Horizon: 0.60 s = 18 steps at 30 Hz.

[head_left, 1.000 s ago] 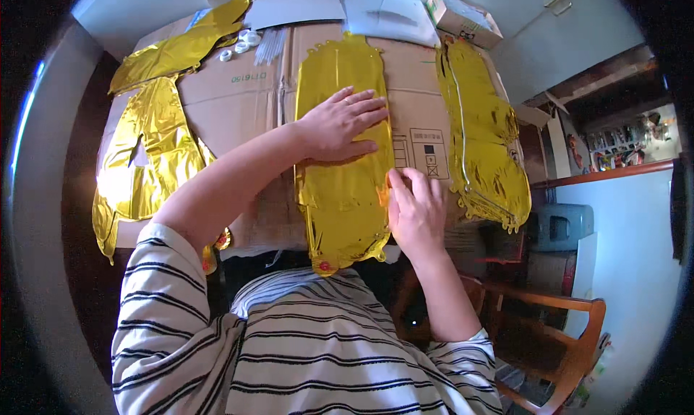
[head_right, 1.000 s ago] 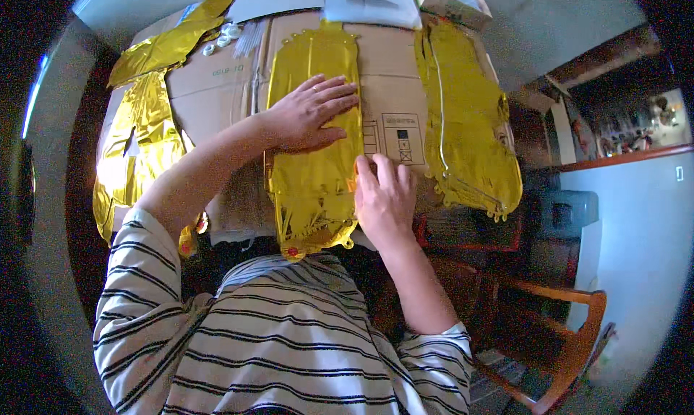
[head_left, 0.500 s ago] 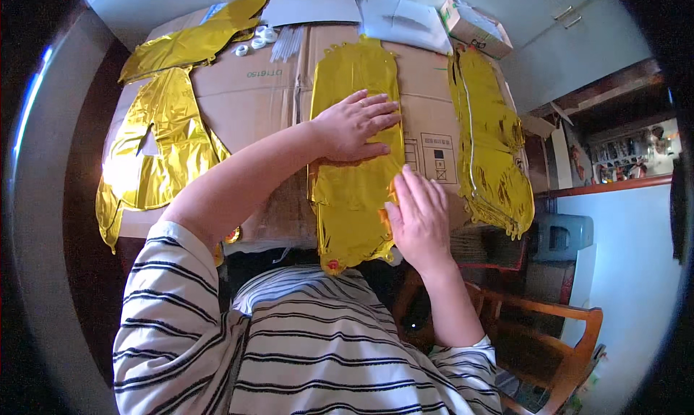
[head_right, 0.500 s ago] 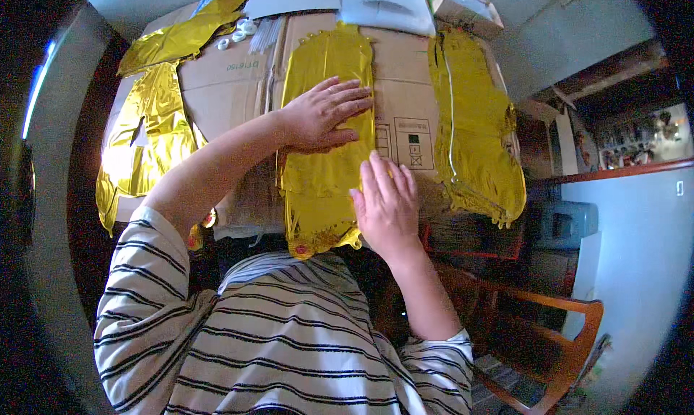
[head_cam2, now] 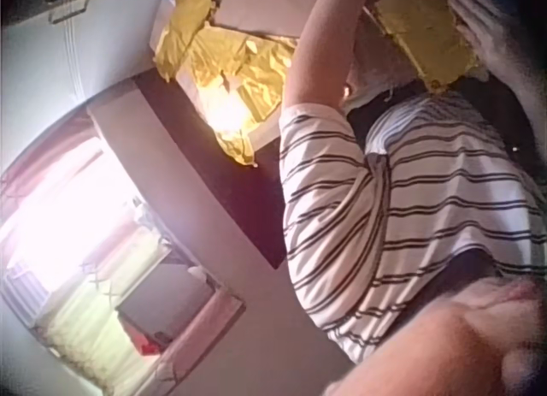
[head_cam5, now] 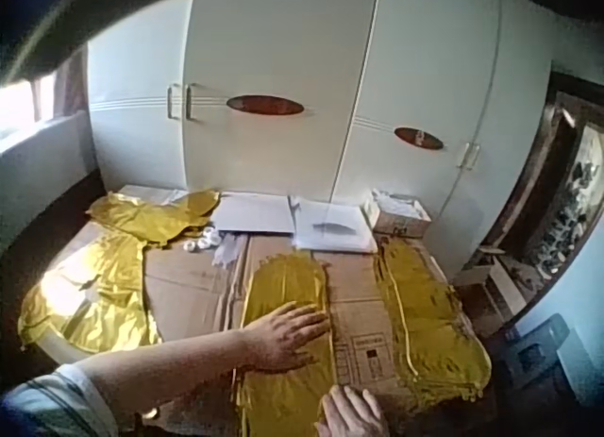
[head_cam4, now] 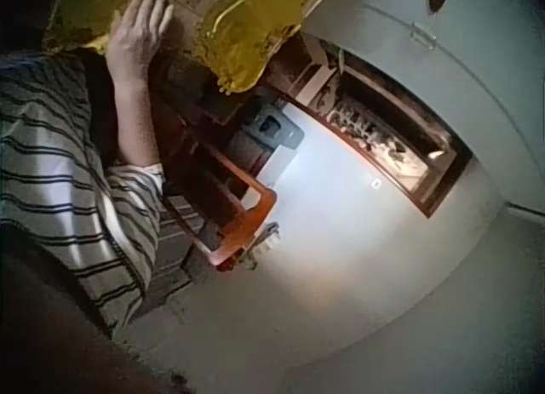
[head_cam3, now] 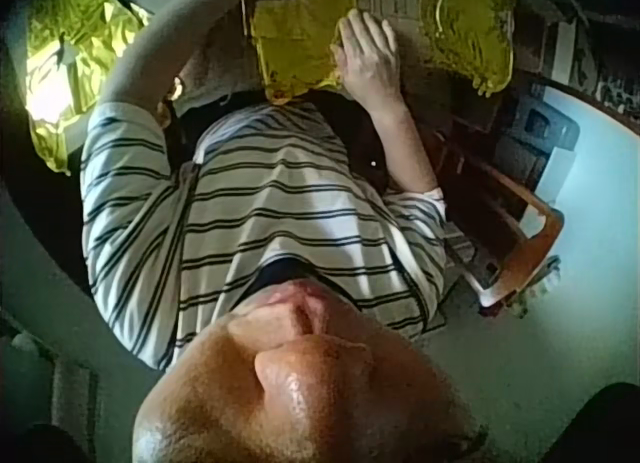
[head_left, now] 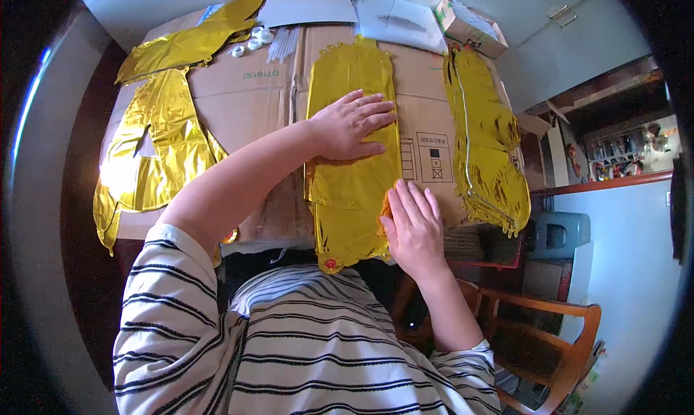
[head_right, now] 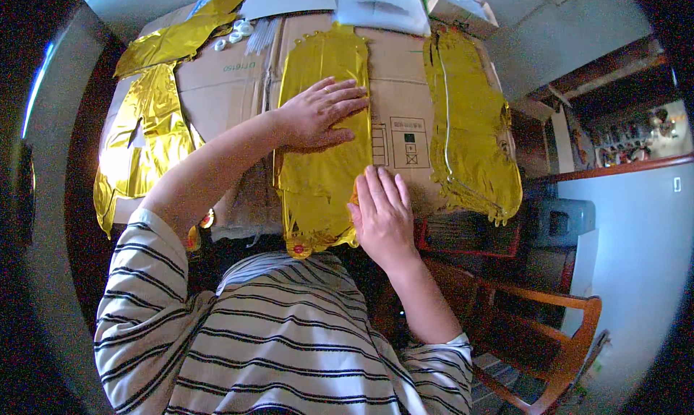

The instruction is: Folding and organizing gold-colored foil balloons on a cardboard surface.

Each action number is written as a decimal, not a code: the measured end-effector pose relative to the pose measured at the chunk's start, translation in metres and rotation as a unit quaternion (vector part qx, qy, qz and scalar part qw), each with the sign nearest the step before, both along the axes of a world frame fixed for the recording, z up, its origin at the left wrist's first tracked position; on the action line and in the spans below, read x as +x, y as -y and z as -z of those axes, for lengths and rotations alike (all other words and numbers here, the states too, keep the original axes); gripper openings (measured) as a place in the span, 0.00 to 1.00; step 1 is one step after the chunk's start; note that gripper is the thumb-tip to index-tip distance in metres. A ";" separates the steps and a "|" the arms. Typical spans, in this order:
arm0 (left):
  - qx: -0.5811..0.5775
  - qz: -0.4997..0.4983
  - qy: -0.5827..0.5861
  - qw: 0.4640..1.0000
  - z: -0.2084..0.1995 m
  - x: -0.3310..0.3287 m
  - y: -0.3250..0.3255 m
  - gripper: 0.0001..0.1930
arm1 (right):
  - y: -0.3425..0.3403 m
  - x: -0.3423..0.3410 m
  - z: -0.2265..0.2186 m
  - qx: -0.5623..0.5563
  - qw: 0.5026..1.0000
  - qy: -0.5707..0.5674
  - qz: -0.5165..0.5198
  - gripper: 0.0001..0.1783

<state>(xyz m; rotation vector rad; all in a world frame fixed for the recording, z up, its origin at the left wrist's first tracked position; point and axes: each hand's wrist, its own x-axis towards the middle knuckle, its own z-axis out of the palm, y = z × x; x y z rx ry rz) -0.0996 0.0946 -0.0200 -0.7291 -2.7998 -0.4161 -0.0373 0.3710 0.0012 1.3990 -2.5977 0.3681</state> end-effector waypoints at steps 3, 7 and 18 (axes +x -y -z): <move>0.001 -0.002 0.007 1.000 -0.001 0.001 0.000 0.36 | -0.001 0.001 0.001 -0.005 1.000 0.006 0.003 0.28; 0.021 0.005 0.000 1.000 -0.001 0.000 -0.001 0.35 | -0.002 0.005 -0.001 -0.021 1.000 0.013 0.005 0.27; -0.015 -0.006 -0.008 1.000 -0.003 0.001 -0.003 0.33 | -0.022 0.011 -0.009 -0.055 0.998 0.033 -0.010 0.21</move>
